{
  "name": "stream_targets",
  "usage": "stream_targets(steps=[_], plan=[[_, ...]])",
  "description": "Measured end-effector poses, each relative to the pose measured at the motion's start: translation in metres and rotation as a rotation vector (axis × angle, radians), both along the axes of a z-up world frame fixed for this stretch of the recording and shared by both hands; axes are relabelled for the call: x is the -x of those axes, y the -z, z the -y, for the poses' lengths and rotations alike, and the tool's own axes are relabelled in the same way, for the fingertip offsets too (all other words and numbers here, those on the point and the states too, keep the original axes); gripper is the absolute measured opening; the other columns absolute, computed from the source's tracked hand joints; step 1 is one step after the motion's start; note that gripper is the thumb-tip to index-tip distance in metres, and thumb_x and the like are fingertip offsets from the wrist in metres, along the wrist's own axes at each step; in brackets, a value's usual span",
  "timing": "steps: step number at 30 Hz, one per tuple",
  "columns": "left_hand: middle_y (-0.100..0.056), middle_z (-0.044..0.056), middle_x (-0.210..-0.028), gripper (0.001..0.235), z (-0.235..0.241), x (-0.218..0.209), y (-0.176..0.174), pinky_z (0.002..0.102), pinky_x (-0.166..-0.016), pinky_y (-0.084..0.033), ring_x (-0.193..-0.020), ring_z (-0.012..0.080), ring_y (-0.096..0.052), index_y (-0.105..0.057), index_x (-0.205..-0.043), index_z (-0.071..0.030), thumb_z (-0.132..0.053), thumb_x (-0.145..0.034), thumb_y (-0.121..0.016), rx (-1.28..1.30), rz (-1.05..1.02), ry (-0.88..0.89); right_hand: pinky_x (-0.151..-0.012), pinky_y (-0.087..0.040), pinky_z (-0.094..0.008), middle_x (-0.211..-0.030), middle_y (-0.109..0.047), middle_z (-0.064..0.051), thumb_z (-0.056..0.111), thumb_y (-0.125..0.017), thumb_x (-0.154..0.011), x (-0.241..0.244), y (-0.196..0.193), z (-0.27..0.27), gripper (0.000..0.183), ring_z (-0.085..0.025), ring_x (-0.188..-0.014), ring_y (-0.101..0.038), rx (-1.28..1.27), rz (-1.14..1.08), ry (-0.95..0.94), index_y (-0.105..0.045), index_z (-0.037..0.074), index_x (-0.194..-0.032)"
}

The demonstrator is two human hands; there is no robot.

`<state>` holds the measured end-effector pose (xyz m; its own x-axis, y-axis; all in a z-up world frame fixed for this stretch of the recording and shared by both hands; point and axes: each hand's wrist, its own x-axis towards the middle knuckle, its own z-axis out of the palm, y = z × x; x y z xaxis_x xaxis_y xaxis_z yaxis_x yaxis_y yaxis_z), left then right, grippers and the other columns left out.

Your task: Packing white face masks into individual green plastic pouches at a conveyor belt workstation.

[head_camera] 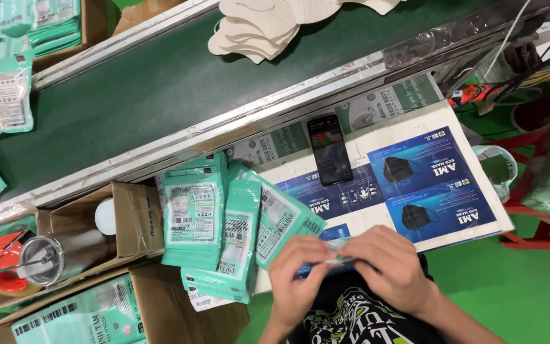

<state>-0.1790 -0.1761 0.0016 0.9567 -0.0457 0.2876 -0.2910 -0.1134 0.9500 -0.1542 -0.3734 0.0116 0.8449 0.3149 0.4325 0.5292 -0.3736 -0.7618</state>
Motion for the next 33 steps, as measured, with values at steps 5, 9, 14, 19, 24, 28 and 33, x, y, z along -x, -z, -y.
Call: stream_targets(steps=[5,9,14,19,24,28,33], plan=[[-0.072,0.012,-0.096,0.025,0.001,0.006,-0.024,0.038,-0.083,-0.056,-0.095,0.0290,-0.072,-0.068,-0.096,0.000,0.010,-0.075,-0.078,-0.276,0.271,-0.053,-0.072,-0.055,-0.034,-0.092,-0.073,-0.006,-0.007,-0.074,-0.067,0.008,0.007,-0.002,0.032,-0.023,-0.082,-0.071,-0.069,0.030,-0.004,-0.070,0.003,-0.097],[-0.071,0.013,-0.094,0.028,-0.003,0.009,-0.022,0.038,-0.078,-0.057,-0.090,0.0301,-0.072,-0.067,-0.096,0.001,0.011,-0.072,-0.077,-0.321,0.380,-0.097,-0.074,-0.050,-0.034,-0.094,-0.075,-0.004,-0.004,-0.076,-0.067,0.006,0.006,0.000,0.030,-0.022,-0.085,-0.072,-0.044,-0.012,0.029,-0.071,0.006,-0.096],[-0.071,0.012,-0.091,0.032,-0.010,0.016,-0.018,0.039,-0.079,-0.058,-0.087,0.0284,-0.074,-0.067,-0.095,-0.001,0.011,-0.068,-0.078,-0.322,0.386,-0.139,-0.075,-0.046,-0.034,-0.092,-0.073,-0.001,-0.004,-0.076,-0.068,0.007,0.011,0.002,0.030,-0.019,-0.084,-0.070,-0.039,-0.064,0.044,-0.072,0.008,-0.094],[-0.071,0.012,-0.092,0.034,-0.015,0.020,-0.016,0.036,-0.082,-0.062,-0.089,0.0247,-0.076,-0.068,-0.095,-0.003,0.015,-0.067,-0.077,-0.245,0.274,-0.229,-0.080,-0.047,-0.036,-0.095,-0.070,-0.004,-0.005,-0.071,-0.065,-0.002,0.022,0.004,0.034,-0.022,-0.089,-0.066,0.003,-0.092,0.090,-0.072,0.008,-0.096],[-0.073,0.015,-0.091,0.027,-0.026,0.016,-0.009,0.034,-0.078,-0.063,-0.087,0.0256,-0.077,-0.067,-0.094,0.003,0.017,-0.071,-0.072,-0.213,0.134,-0.276,-0.080,-0.048,-0.037,-0.093,-0.068,-0.009,-0.008,-0.070,-0.069,-0.003,0.042,0.000,0.030,-0.027,-0.089,-0.065,-0.016,-0.139,0.074,-0.067,0.004,-0.096],[-0.069,0.015,-0.094,0.021,-0.036,0.015,0.014,0.034,-0.081,-0.062,-0.088,0.0246,-0.074,-0.066,-0.096,0.005,0.017,-0.079,-0.069,0.002,0.054,-0.335,-0.075,-0.055,-0.033,-0.093,-0.069,-0.010,-0.008,-0.074,-0.071,-0.011,0.039,-0.002,0.030,-0.024,-0.085,-0.069,-0.082,-0.256,0.060,-0.070,0.004,-0.097],[-0.062,0.015,-0.103,0.015,-0.055,0.015,0.047,0.034,-0.085,-0.055,-0.096,0.0245,-0.068,-0.061,-0.101,0.003,0.011,-0.091,-0.066,0.302,-0.090,-0.435,-0.075,-0.055,-0.031,-0.093,-0.069,-0.007,-0.008,-0.074,-0.072,-0.021,0.027,-0.018,0.030,-0.021,-0.086,-0.069,-0.055,-0.202,0.053,-0.070,0.005,-0.098]])
